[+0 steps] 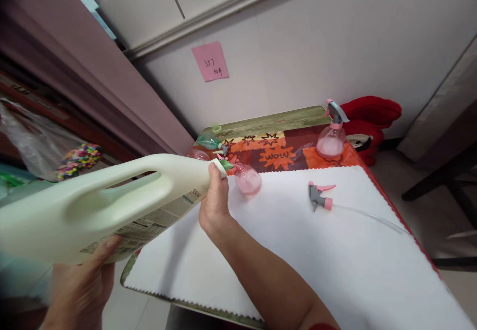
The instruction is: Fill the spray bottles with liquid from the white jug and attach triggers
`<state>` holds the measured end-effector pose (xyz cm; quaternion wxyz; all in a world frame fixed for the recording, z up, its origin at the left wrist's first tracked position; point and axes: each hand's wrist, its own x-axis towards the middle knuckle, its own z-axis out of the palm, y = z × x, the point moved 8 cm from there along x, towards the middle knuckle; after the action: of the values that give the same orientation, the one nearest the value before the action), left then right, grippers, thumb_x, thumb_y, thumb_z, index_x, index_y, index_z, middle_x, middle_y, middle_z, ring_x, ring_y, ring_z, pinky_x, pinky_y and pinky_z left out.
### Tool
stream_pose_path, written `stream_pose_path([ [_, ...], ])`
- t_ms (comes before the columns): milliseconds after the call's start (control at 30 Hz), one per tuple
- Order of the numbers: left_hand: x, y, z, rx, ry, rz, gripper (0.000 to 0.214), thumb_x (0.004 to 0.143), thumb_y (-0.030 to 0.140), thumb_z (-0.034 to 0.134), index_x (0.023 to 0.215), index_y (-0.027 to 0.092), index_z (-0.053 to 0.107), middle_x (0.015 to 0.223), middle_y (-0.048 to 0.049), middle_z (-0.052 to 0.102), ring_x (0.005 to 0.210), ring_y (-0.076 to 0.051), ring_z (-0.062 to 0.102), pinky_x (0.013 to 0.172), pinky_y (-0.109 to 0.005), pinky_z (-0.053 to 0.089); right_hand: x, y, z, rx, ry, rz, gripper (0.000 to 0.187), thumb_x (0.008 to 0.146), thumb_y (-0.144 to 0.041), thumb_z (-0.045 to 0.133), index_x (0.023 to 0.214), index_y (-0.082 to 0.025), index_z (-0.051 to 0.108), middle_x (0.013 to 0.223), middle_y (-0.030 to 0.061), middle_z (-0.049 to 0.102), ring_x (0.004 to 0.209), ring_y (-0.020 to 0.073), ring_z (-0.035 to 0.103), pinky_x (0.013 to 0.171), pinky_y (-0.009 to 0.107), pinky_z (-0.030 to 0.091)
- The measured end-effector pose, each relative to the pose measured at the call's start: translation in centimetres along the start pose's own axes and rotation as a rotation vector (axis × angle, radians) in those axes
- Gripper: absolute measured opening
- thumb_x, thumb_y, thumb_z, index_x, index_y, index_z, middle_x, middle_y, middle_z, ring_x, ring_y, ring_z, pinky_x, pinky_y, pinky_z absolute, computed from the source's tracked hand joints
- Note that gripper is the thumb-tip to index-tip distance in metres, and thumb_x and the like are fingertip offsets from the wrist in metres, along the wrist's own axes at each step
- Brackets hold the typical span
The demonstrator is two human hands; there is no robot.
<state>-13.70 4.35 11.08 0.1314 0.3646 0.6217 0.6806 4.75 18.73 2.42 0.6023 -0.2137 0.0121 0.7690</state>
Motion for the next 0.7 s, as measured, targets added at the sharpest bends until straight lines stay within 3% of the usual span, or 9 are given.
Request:
stream_pose_path([
  [200, 0.2, 0.2, 0.4, -0.067, -0.042, 0.043, 0.061, 0.049, 0.021, 0.095, 0.107, 0.022, 0.075, 0.116, -0.0031, 0.076, 0.114, -0.023, 0.068, 0.106, -0.033, 0.051, 0.0, 0.0, 0.1, -0.020, -0.018, -0.006, 0.046, 0.084, -0.050, 0.064, 0.118, -0.019, 0.065, 0.114, 0.0069, 0.077, 0.104, 0.0238, 0.072, 0.086, 0.036, 0.060],
  [333, 0.2, 0.0, 0.2, -0.055, -0.026, 0.037, 0.061, 0.050, 0.022, 0.095, 0.108, 0.022, 0.075, 0.114, -0.0025, 0.077, 0.104, -0.020, 0.071, 0.097, -0.027, 0.056, -0.1, 0.1, 0.1, 0.014, -0.004, 0.011, 0.045, 0.082, -0.048, 0.066, 0.116, -0.019, 0.065, 0.112, 0.0058, 0.078, 0.103, 0.0227, 0.072, 0.086, 0.034, 0.059],
  [500, 0.1, -0.1, -0.1, -0.026, -0.004, 0.028, 0.061, 0.049, 0.024, 0.094, 0.107, 0.022, 0.075, 0.108, -0.0026, 0.078, 0.100, -0.022, 0.072, 0.095, -0.030, 0.058, -0.1, -0.1, 0.1, -0.005, -0.002, -0.004, 0.044, 0.083, -0.049, 0.066, 0.116, -0.019, 0.065, 0.112, 0.0064, 0.078, 0.103, 0.0237, 0.072, 0.084, 0.035, 0.059],
  [600, 0.2, -0.5, -0.1, -0.004, -0.008, 0.012, 0.057, 0.052, 0.030, 0.093, 0.106, 0.023, 0.075, 0.112, -0.0033, 0.077, 0.109, -0.024, 0.070, 0.097, -0.031, 0.057, 0.0, -0.1, 0.0, -0.013, -0.005, -0.022, 0.044, 0.083, -0.050, 0.066, 0.115, -0.020, 0.066, 0.112, 0.0063, 0.078, 0.103, 0.0240, 0.073, 0.085, 0.036, 0.060],
  [700, 0.6, -1.7, -0.2, -0.045, -0.024, -0.019, 0.062, 0.048, 0.031, 0.094, 0.106, 0.025, 0.074, 0.117, -0.0040, 0.076, 0.120, -0.030, 0.066, 0.101, -0.040, 0.056, -0.2, -0.6, 0.1, -0.039, -0.030, -0.095, 0.046, 0.084, -0.049, 0.066, 0.121, -0.022, 0.064, 0.117, 0.0044, 0.076, 0.109, 0.0223, 0.071, 0.092, 0.037, 0.058],
])
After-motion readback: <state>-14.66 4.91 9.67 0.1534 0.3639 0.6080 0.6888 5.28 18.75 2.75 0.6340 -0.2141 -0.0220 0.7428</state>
